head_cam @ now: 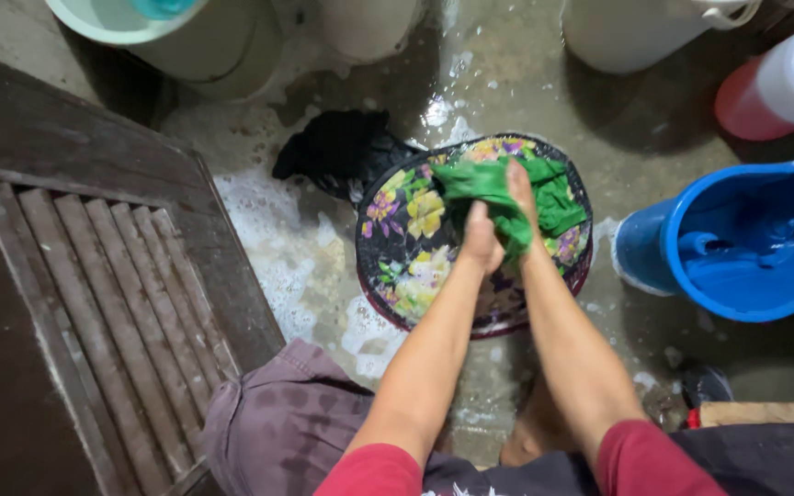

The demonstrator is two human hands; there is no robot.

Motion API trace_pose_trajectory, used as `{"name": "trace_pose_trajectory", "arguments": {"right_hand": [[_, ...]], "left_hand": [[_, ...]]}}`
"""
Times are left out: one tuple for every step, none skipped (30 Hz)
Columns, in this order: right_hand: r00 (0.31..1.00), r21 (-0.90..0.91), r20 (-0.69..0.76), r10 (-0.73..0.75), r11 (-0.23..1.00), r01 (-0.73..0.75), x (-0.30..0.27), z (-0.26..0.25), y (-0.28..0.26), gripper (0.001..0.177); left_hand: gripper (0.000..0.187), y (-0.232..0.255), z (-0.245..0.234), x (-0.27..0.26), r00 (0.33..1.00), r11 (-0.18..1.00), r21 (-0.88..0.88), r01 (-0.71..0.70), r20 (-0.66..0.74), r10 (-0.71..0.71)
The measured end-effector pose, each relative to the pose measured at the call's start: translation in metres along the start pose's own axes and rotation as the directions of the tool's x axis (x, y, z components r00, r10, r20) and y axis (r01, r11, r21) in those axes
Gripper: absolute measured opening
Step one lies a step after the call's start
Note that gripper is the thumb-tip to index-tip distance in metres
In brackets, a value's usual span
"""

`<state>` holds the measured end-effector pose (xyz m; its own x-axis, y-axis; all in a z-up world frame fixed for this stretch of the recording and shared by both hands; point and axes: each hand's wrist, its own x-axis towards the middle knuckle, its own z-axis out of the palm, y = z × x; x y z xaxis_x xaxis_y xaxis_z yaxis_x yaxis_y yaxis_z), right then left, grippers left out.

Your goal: The person washes clothes by hand in a basin on the floor, adding liquid detergent, scrubbing the items with a brush, and rinsing them with water from a bowl.

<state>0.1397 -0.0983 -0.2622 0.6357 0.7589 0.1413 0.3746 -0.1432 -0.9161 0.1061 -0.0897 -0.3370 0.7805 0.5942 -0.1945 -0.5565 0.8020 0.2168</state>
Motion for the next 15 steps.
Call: {"name": "trace_pose_trajectory", "arguments": {"right_hand": [[0.997, 0.153, -0.041, 0.07, 0.986, -0.063, 0.001, -0.004, -0.001, 0.05], [0.987, 0.305, -0.07, 0.145, 0.945, -0.117, 0.002, -0.009, -0.005, 0.052], [0.971, 0.446, -0.081, 0.227, 0.879, -0.168, -0.002, -0.018, -0.012, 0.054], [0.994, 0.208, -0.072, 0.084, 0.976, -0.067, -0.021, -0.01, -0.026, 0.054], [0.998, -0.033, -0.026, -0.052, 0.998, 0.051, -0.038, 0.005, -0.043, 0.056], [0.998, -0.037, -0.028, -0.05, 0.998, 0.048, -0.037, 0.003, -0.052, 0.056], [0.993, -0.176, 0.079, -0.086, 0.979, 0.099, -0.038, 0.004, -0.06, 0.051], [0.976, -0.303, 0.191, -0.108, 0.939, 0.163, -0.039, 0.003, -0.063, 0.047], [0.979, -0.295, 0.179, -0.096, 0.944, 0.147, -0.032, -0.002, -0.061, 0.047], [0.99, -0.348, 0.13, -0.047, 0.933, 0.089, -0.02, -0.014, -0.053, 0.043], [0.996, -0.402, 0.087, -0.014, 0.914, 0.048, -0.003, -0.024, -0.045, 0.039], [0.996, -0.399, 0.084, -0.017, 0.916, 0.049, 0.009, -0.026, -0.04, 0.039], [1.0, -0.336, 0.001, 0.027, 0.941, -0.025, 0.015, -0.027, -0.035, 0.04], [0.994, -0.266, -0.079, 0.076, 0.959, -0.095, 0.016, -0.027, -0.034, 0.042], [0.996, -0.259, -0.071, 0.048, 0.964, -0.065, 0.004, -0.02, -0.04, 0.043]], "left_hand": [[0.056, -0.005, 0.0, 0.007, 1.0, 1.0, 0.005, 0.017, -0.016, -0.017], [0.055, -0.002, -0.004, 0.018, 0.999, 0.999, -0.018, -0.035, 0.012, 0.035], [0.054, 0.009, -0.012, 0.029, 0.994, 0.993, -0.078, -0.087, 0.054, 0.091], [0.053, 0.013, -0.017, 0.033, 0.988, 0.982, -0.149, -0.113, 0.088, 0.127], [0.052, 0.023, -0.021, 0.034, 0.982, 0.971, -0.206, -0.122, 0.114, 0.148], [0.051, 0.027, -0.019, 0.031, 0.979, 0.959, -0.251, -0.132, 0.12, 0.166], [0.05, 0.031, -0.016, 0.019, 0.973, 0.947, -0.28, -0.158, 0.117, 0.197], [0.049, 0.028, -0.007, 0.006, 0.971, 0.933, -0.308, -0.183, 0.092, 0.221], [0.049, 0.025, 0.005, -0.005, 0.973, 0.93, -0.308, -0.199, 0.054, 0.226], [0.048, 0.025, 0.015, -0.013, 0.973, 0.929, -0.304, -0.213, 0.018, 0.229], [0.047, 0.026, 0.025, -0.016, 0.985, 0.953, -0.251, -0.17, -0.046, 0.164], [0.05, 0.036, 0.028, -0.019, 0.992, 0.993, -0.114, 0.039, -0.117, -0.052], [0.05, 0.041, 0.026, -0.021, 0.991, 0.992, -0.117, 0.041, -0.121, -0.055], [0.05, 0.046, 0.021, -0.017, 0.998, 0.988, 0.153, -0.016, -0.058, 0.025], [0.05, 0.05, 0.016, -0.002, 0.995, 0.911, 0.402, -0.096, 0.037, 0.088]]}}
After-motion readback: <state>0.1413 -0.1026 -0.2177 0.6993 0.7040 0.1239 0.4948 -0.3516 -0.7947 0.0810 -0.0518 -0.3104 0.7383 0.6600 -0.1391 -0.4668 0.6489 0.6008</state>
